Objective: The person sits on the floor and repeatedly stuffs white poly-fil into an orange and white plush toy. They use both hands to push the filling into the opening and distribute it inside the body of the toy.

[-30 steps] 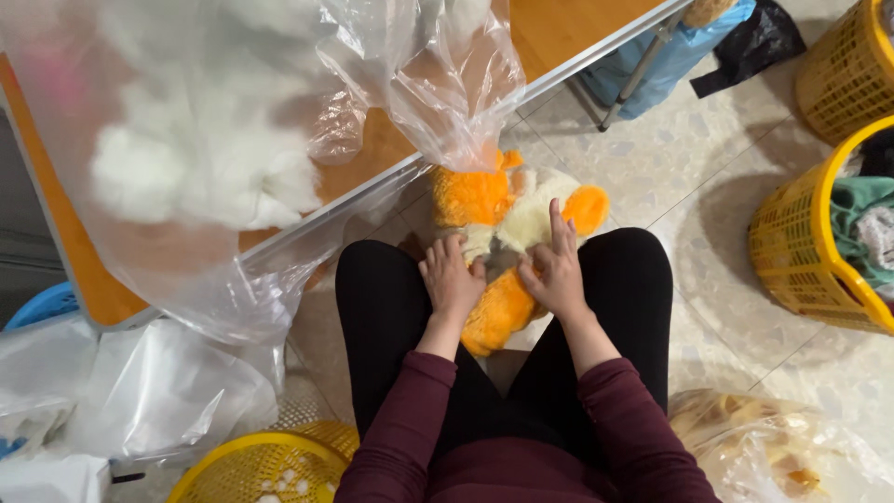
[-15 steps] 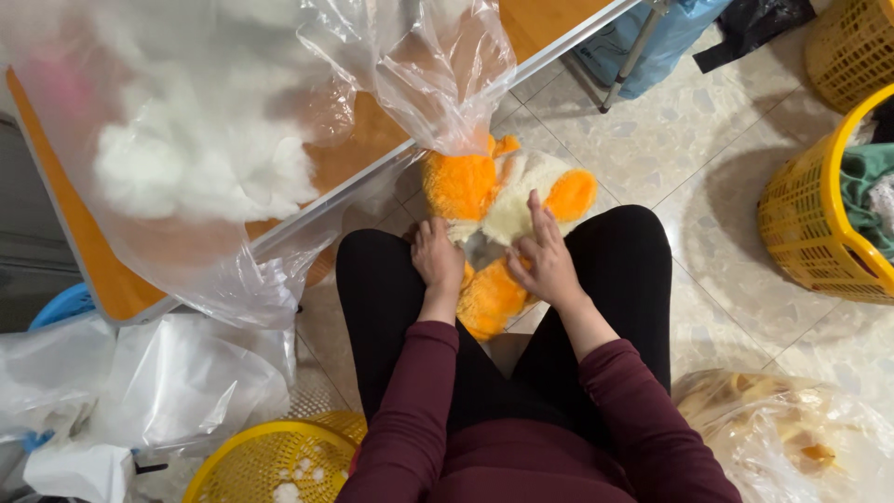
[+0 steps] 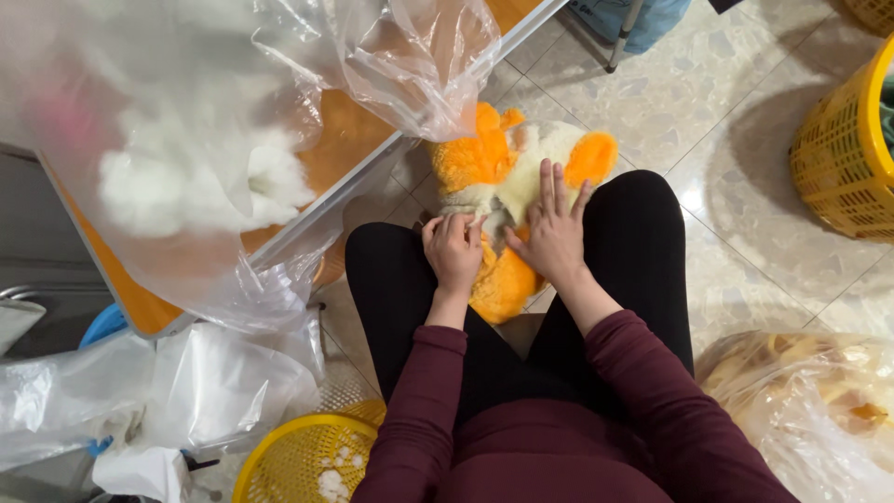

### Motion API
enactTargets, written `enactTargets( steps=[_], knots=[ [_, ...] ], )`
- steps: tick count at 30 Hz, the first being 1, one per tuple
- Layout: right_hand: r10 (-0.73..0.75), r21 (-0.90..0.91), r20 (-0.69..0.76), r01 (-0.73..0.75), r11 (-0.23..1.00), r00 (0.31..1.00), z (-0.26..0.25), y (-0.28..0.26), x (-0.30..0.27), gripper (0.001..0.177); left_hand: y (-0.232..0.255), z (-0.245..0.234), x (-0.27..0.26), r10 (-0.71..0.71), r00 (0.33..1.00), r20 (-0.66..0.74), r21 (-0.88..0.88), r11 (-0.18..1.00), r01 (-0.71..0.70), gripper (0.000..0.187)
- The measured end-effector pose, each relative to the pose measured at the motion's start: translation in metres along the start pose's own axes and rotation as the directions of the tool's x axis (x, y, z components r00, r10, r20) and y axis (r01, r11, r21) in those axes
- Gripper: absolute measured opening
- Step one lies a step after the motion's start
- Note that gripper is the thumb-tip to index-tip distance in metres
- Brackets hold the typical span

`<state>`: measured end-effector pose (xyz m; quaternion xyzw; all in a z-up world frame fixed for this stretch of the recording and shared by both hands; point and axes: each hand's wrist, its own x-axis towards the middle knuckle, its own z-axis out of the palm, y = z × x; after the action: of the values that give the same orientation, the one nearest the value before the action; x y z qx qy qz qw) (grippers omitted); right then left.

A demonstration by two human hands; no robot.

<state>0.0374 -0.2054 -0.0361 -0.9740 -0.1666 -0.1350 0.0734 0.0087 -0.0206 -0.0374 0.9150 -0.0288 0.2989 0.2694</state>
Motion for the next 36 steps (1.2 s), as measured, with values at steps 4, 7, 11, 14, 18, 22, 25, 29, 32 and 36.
enactTargets(
  steps=[4,7,11,14,18,22,25,29,32,36],
  knots=[
    [0.183,-0.041,0.11,-0.179,0.983,0.977,-0.003,0.006,0.001,0.052,0.007,-0.002,0.004,0.008,1.0,0.018,-0.003,1.0,-0.008,0.012],
    [0.195,0.144,0.037,-0.198,0.97,0.98,-0.003,0.011,-0.004,0.039,0.007,-0.003,0.004,-0.025,0.999,0.041,-0.005,1.0,0.025,0.012],
    [0.071,0.126,-0.078,-0.061,0.99,0.994,0.006,0.015,-0.006,0.032,0.007,0.004,-0.001,-0.038,0.998,0.049,-0.055,0.998,0.04,0.011],
    [-0.001,0.099,-0.102,0.011,0.995,0.995,0.012,0.018,-0.004,0.029,0.008,0.009,-0.004,-0.034,0.999,0.029,-0.048,0.998,0.035,0.011],
    [0.057,0.205,-0.033,-0.049,0.978,0.998,0.016,0.021,0.0,0.032,0.007,0.004,-0.002,-0.098,0.991,0.096,-0.088,0.99,0.106,0.012],
    [0.11,0.338,-0.043,-0.089,0.937,0.993,0.022,0.027,0.0,0.031,0.01,-0.003,0.01,-0.138,0.975,0.174,-0.281,0.942,0.183,0.035],
    [0.111,0.312,-0.014,-0.101,0.945,0.994,0.028,0.029,0.001,0.032,0.004,-0.014,0.035,-0.115,0.992,-0.055,-0.18,0.978,0.103,0.046],
    [0.126,0.323,-0.005,-0.118,0.939,0.992,0.033,0.031,-0.001,0.032,-0.017,-0.048,0.079,-0.165,0.935,-0.315,0.003,0.985,0.175,0.057],
    [0.129,0.342,-0.012,-0.117,0.932,0.992,0.034,0.031,0.002,0.034,-0.032,-0.085,0.117,-0.125,0.927,-0.354,0.326,0.912,0.247,0.055],
    [0.135,0.365,-0.005,-0.124,0.923,0.991,0.03,0.029,-0.001,0.032,-0.042,-0.134,0.148,-0.492,0.865,-0.099,0.591,0.671,0.449,0.037]
  ],
)
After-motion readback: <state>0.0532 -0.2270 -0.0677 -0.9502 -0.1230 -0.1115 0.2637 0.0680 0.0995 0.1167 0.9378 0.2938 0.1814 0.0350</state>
